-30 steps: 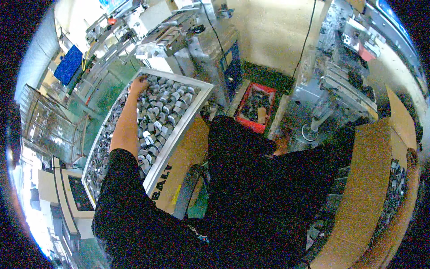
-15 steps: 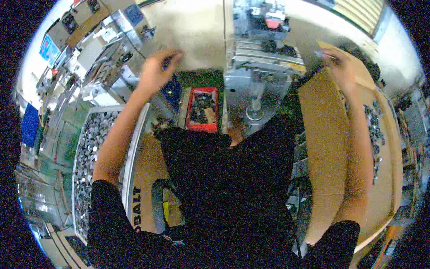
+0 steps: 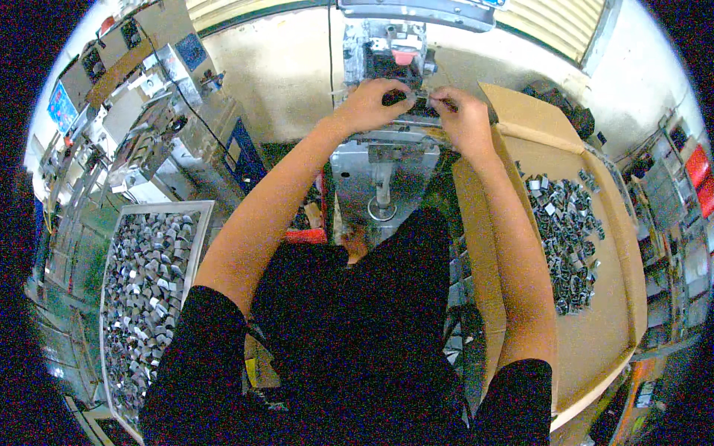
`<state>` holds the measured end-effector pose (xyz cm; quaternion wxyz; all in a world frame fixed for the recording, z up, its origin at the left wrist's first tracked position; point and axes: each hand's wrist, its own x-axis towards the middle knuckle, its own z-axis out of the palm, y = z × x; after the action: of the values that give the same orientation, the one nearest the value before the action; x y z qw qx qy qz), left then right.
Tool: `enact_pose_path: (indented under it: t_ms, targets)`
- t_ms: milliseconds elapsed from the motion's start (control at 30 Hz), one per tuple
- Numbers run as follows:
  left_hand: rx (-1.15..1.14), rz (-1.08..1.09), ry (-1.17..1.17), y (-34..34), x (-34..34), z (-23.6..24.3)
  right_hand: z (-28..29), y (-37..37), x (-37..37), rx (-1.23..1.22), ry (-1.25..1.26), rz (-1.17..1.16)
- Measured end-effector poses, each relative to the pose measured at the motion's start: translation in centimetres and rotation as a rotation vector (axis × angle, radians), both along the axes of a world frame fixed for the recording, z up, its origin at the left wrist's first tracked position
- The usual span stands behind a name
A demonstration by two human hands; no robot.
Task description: Manually loading metal parts onto a pad printing machine and transferring them to a collection bin after printing.
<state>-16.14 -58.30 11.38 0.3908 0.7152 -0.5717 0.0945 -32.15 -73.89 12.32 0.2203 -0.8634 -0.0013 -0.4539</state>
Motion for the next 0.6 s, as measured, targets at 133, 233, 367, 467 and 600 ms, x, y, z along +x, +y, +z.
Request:
enact_pose_path:
  t_ms: [133,233,367,467,600]
  targets:
    - [-0.031,0.06,-0.157,0.2,-1.4,0.2,-0.1,-0.3,0.6,-0.001,0.009,0.009]
    - [-0.113,0.08,0.042,0.6,-1.2,0.0,0.3,1.0,1.4,-0.001,0.082,-0.011]
    - [-0.121,0.108,0.295,0.2,-0.3,-0.1,0.9,2.2,2.0,-0.047,0.085,0.038]
    - [-0.131,0.105,0.328,0.4,-0.1,-0.2,1.4,2.8,1.5,-0.095,0.173,0.006]
    - [-0.135,0.077,0.37,-0.1,-1.4,0.2,1.2,1.8,0.8,-0.22,0.187,-0.046]
